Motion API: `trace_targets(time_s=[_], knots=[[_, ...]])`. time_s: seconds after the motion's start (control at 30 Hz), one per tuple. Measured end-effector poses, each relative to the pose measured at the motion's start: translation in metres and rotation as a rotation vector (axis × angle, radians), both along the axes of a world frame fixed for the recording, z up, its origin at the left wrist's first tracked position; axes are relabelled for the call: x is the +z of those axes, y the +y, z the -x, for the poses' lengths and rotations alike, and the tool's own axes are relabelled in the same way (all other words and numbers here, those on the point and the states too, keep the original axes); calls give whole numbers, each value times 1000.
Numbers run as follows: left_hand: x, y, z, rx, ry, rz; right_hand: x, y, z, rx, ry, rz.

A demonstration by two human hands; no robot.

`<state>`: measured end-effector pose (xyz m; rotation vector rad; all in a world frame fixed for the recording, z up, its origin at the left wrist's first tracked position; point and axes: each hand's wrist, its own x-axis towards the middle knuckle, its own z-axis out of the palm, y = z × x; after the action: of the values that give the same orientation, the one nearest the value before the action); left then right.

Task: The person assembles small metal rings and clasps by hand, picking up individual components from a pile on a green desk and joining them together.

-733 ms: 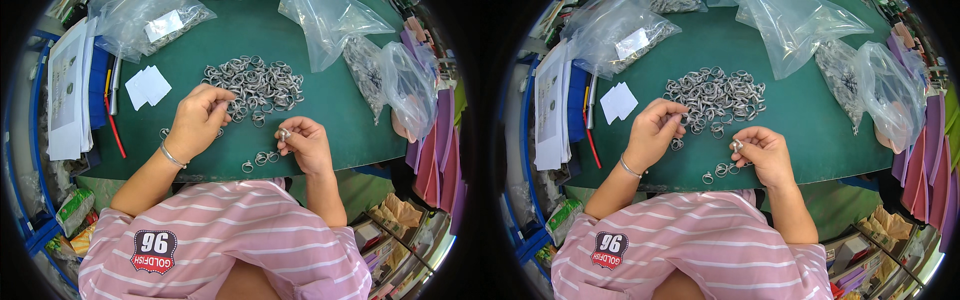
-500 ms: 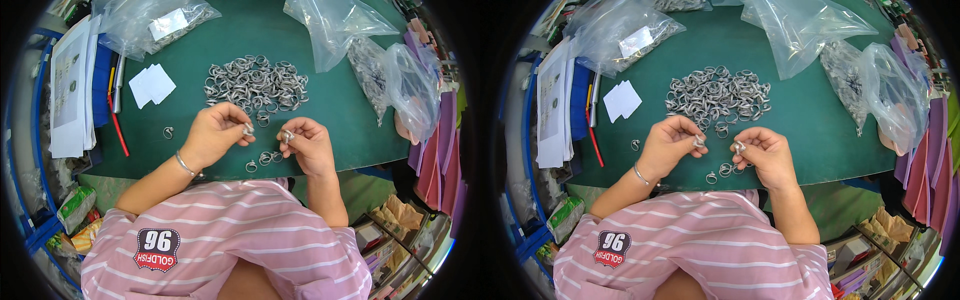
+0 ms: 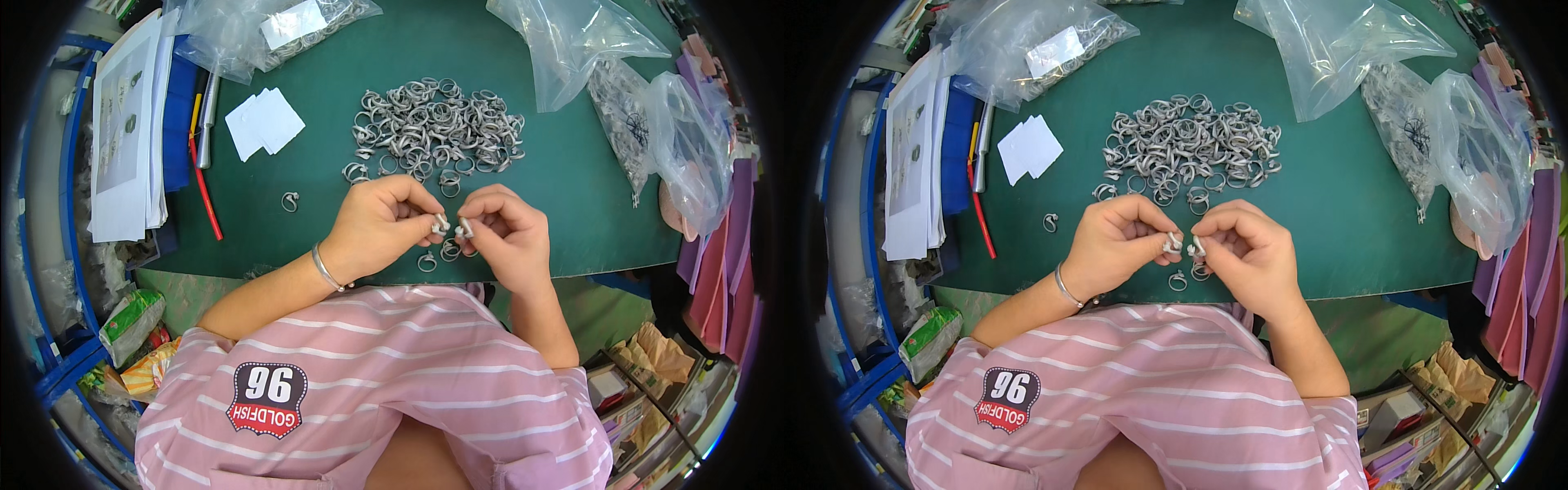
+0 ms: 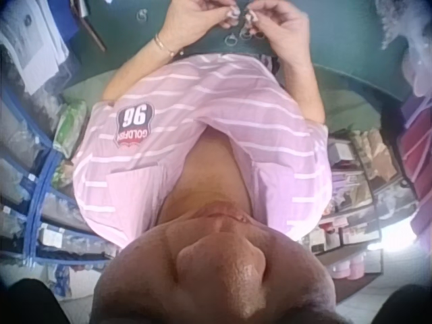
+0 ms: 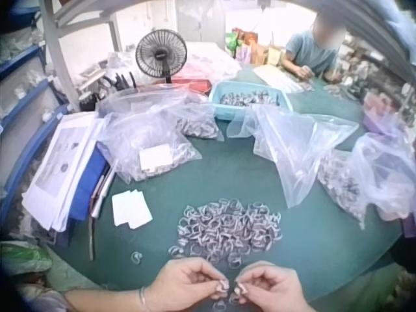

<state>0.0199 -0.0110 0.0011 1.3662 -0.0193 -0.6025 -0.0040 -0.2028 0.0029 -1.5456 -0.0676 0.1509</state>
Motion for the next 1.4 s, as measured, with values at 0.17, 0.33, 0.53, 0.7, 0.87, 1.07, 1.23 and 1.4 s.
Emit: trace_targets(time_s=[0.17, 0.33, 0.53, 0.7, 0.87, 1.07, 1.23, 1.4], knots=[[-7, 8, 4, -256, -617, -464, -7, -12, -1, 183, -480, 734], [-7, 12, 5, -409, -716, -528, -2, -6, -11, 145, -522, 749], [-1, 7, -7, -335, -776, -574, -19, 4, -26, -14, -614, 835], [-8, -2, -9, -185, -848, -566, -19, 0, -28, -34, -674, 820], [-10, -19, -13, -119, -846, -599, -29, -6, -11, -235, -259, 360], [-23, -31, -13, -171, -936, -732, -15, -12, -3, -205, 102, -64], [-28, -26, -14, -149, -978, -613, -11, -15, 0, -155, 153, -183], [-16, -20, -9, -9, -828, -392, -9, -12, 4, -142, 149, -117]])
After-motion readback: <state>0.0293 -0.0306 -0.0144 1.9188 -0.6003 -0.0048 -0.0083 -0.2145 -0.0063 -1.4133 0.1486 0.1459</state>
